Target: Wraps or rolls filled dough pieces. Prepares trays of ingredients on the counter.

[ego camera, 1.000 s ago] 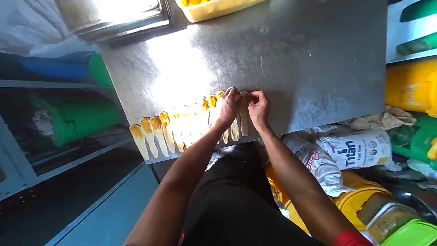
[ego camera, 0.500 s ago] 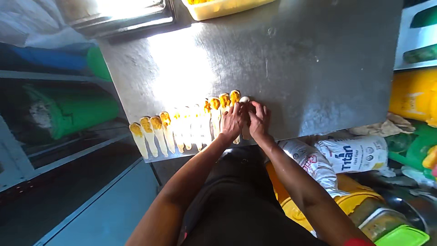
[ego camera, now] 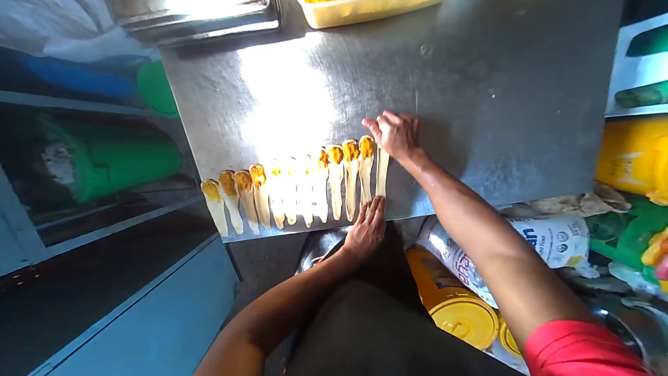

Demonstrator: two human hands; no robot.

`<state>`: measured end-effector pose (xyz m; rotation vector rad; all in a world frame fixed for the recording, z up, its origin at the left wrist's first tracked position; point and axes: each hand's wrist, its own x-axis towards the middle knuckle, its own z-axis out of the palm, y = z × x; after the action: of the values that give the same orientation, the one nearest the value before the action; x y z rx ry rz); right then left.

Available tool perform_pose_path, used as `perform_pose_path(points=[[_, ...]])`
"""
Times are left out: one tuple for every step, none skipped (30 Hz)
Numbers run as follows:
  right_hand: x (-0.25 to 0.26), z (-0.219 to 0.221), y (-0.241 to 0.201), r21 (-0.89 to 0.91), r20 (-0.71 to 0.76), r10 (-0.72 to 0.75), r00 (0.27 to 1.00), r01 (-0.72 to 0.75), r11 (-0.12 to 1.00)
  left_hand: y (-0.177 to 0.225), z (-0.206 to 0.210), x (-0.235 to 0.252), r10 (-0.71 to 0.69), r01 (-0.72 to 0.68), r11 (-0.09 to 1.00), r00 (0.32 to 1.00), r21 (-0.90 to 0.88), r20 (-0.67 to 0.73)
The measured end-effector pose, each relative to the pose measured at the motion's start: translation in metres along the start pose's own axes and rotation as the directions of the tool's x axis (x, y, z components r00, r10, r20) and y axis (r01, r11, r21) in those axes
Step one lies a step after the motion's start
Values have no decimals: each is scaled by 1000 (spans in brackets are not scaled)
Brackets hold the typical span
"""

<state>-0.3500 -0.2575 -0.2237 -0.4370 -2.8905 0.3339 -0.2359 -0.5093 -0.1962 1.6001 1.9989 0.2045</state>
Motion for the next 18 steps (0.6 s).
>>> perform_pose_path(points=[[10,-2,3,-15,-28,7,1000,-7,1000,3,11,-5,-2,2,1000,999,16,-32],[19,-1,6,-29,-56,13,998,-15,999,4,21,-8,-1,2,1000,998,28,-64],[25,2,8,-52,-92,10,996,-15,999,4,26,-10,6,-3,999,997,40,-81],[29,8,11,-83,-130,3,992,-13,996,3,31,-11,11,-6,999,995,52,-103],[26,14,11,-104,-133,10,991,-24,994,3,34,-13,18,-11,998,993,62,-113],[19,18,9,-110,-87,48,995,-58,992,2,35,-15,31,-23,997,993,69,-113],[10,19,5,-112,-31,102,994,-105,988,1,34,-15,43,-35,997,993,73,-112],[-3,18,-1,-110,35,146,989,-141,984,1,32,-16,60,-50,995,992,82,-114],[-22,16,-8,-96,89,158,983,-149,984,0,33,-18,76,-65,993,991,95,-112],[-45,11,-18,-78,135,158,978,-148,986,-1,36,-19,92,-79,991,989,112,-118],[-72,5,-29,-56,183,146,972,-138,989,-3,41,-20,102,-86,988,987,128,-124],[-101,-3,-41,-31,220,124,968,-120,992,-4,47,-21,105,-86,986,986,139,-131],[-130,-12,-52,-13,247,97,964,-97,995,-4,53,-22,105,-86,986,986,144,-128],[-155,-19,-61,11,249,75,965,-80,997,-2,56,-23,102,-85,986,988,145,-117],[-172,-24,-65,36,215,58,975,-68,997,-1,55,-24,95,-81,987,991,142,-95],[-180,-27,-66,58,162,53,985,-63,996,2,51,-24,83,-76,989,995,127,-59],[-181,-29,-66,71,108,66,992,-73,995,4,47,-26,75,-71,991,997,110,-34],[-175,-29,-63,72,66,96,993,-101,992,6,44,-26,74,-71,994,997,88,-27]])
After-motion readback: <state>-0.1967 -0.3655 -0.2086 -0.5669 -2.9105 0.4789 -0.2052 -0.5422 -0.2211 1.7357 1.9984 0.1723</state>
